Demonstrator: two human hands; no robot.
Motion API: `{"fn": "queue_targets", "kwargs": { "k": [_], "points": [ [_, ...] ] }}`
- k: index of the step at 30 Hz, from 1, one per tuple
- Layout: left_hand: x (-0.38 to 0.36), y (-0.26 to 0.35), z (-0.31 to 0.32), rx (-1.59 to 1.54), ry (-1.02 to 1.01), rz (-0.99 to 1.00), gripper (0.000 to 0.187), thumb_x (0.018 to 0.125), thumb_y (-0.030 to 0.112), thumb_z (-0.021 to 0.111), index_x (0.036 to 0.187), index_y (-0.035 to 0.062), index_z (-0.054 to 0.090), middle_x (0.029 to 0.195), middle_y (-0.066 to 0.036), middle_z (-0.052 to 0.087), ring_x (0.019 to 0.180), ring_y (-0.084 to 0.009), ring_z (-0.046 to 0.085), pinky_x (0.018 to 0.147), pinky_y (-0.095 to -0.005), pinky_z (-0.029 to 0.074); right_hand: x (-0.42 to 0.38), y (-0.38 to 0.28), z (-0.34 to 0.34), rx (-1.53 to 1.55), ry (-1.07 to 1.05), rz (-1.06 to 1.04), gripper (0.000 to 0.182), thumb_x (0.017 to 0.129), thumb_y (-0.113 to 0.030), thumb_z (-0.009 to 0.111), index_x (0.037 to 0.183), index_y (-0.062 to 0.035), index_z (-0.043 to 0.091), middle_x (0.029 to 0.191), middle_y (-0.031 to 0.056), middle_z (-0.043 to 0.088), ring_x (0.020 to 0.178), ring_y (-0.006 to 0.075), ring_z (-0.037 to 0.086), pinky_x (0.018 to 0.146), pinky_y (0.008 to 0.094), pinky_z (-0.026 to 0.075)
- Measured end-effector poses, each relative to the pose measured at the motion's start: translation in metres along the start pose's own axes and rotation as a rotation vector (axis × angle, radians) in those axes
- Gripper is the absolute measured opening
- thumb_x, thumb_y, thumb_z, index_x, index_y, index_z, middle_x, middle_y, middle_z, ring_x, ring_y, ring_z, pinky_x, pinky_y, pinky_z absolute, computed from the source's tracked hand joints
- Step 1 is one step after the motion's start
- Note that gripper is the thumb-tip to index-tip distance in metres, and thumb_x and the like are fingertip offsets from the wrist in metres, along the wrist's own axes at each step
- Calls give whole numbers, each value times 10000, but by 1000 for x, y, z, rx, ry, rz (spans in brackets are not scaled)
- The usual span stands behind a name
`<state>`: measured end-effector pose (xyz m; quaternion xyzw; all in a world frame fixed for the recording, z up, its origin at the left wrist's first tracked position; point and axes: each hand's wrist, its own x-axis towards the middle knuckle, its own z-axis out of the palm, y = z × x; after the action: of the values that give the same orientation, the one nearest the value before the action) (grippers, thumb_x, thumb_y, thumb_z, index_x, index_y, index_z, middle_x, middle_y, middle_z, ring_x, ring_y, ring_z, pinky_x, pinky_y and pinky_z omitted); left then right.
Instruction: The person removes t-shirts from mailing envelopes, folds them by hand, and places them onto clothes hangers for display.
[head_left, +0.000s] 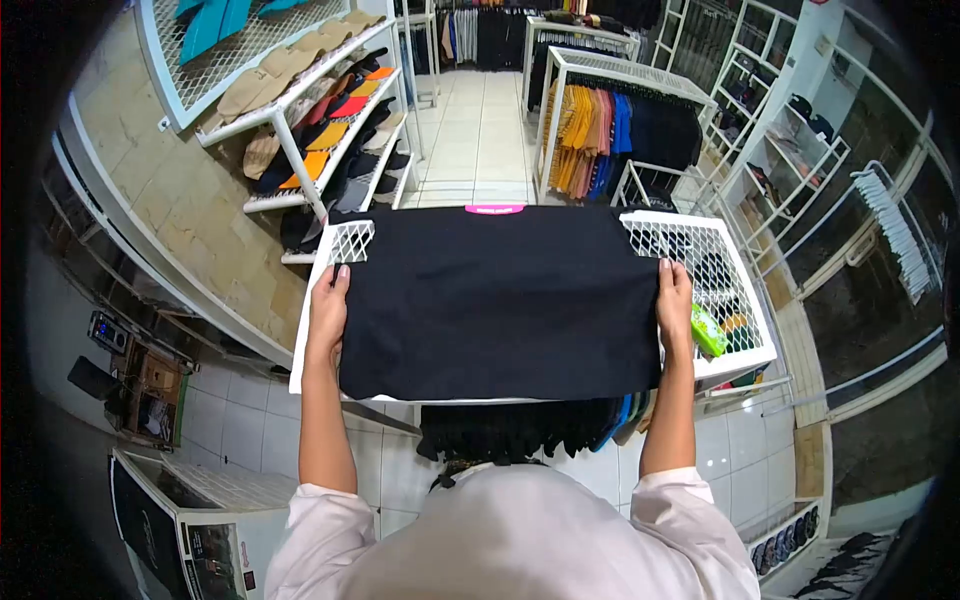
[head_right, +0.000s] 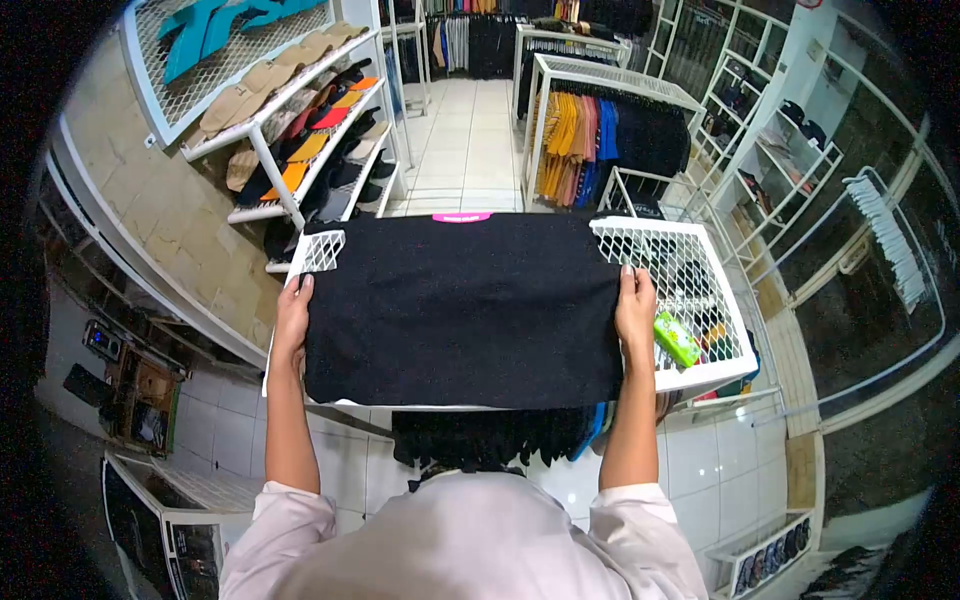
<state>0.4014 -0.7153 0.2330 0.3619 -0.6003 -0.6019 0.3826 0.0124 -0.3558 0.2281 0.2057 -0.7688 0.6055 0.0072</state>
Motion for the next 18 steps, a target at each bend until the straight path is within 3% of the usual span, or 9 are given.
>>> {"fn": "queue_targets", "kwargs": {
  "k": [1, 4, 5, 6, 9, 11, 14, 16, 18],
  "points": [
    [-2, 4, -1, -5, -41, 12, 393, 1068, 239, 529, 1313, -67, 558, 1187, -102, 669, 1037, -147, 626, 934, -288, 487, 2, 2, -4, -22, -23, -3, 334, 1045, -296, 535, 982, 25, 604, 816, 108, 603, 782, 189, 536, 753, 357, 448],
    [-40, 5, -3, -27, -48, -102, 441, 1056, 275, 559, 1306, -88, 558, 1165, -122, 681, 1000, -147, 645, 885, -283, 510, -17, 37, -9, -123, -44, 40, 394, 1034, -340, 550, 1116, 39, 624, 937, 175, 685, 891, 271, 634, 853, 386, 474],
    [-55, 4, -4, 46, -100, -183, 452, 1042, 293, 585, 1289, -86, 575, 1128, -119, 696, 965, -146, 658, 859, -281, 519, -22, 52, -19, -202, -228, 151, 495, 1013, -382, 577, 1246, 55, 603, 1093, 248, 700, 1033, 350, 665, 951, 407, 471],
    [-66, 3, -6, 116, -148, -259, 464, 1028, 310, 611, 1272, -84, 592, 1091, -116, 710, 929, -145, 671, 834, -279, 528, -35, 57, -23, -266, -227, 133, 581, 969, -400, 646, 1317, 59, 572, 1153, 258, 689, 1067, 356, 664, 973, 389, 476],
    [-103, 9, -11, 165, -233, -188, 371, 992, 269, 668, 1139, -72, 667, 920, -79, 733, 807, -106, 664, 739, -256, 533, -79, -17, -40, -166, -344, 367, 642, 902, -393, 727, 1320, 65, 558, 1182, 280, 675, 1068, 365, 668, 957, 388, 491],
    [-124, 15, -11, 235, -220, -159, 367, 993, 260, 666, 1137, -78, 665, 925, -76, 732, 806, -99, 661, 727, -250, 527, -96, -35, -50, -428, -335, 174, 715, 858, -347, 773, 1382, 52, 497, 1158, 288, 677, 1027, 359, 677, 933, 388, 505],
    [-143, 20, -11, 357, -178, -153, 371, 972, 231, 685, 1128, -103, 647, 939, -107, 731, 821, -120, 662, 732, -267, 522, -113, -13, -58, -329, -392, 94, 771, 851, -306, 774, 1444, 35, 419, 1161, 302, 671, 1039, 366, 678, 941, 393, 506],
    [-154, 10, -11, 627, -27, -70, 356, 932, 189, 720, 1124, -99, 636, 953, -139, 724, 853, -157, 660, 783, -290, 520, -124, -41, -66, -404, -458, 212, 773, 879, -263, 747, 1488, 11, 356, 1237, 318, 640, 1146, 386, 648, 1007, 401, 475],
    [-164, -6, -13, 553, 36, -43, 332, 897, 147, 740, 1117, -81, 642, 965, -158, 717, 881, -183, 654, 828, -306, 513, -136, -25, -73, -427, -440, 72, 733, 916, -233, 702, 1511, -5, 337, 1345, 334, 575, 1269, 403, 581, 1081, 410, 422]
  ]
}}
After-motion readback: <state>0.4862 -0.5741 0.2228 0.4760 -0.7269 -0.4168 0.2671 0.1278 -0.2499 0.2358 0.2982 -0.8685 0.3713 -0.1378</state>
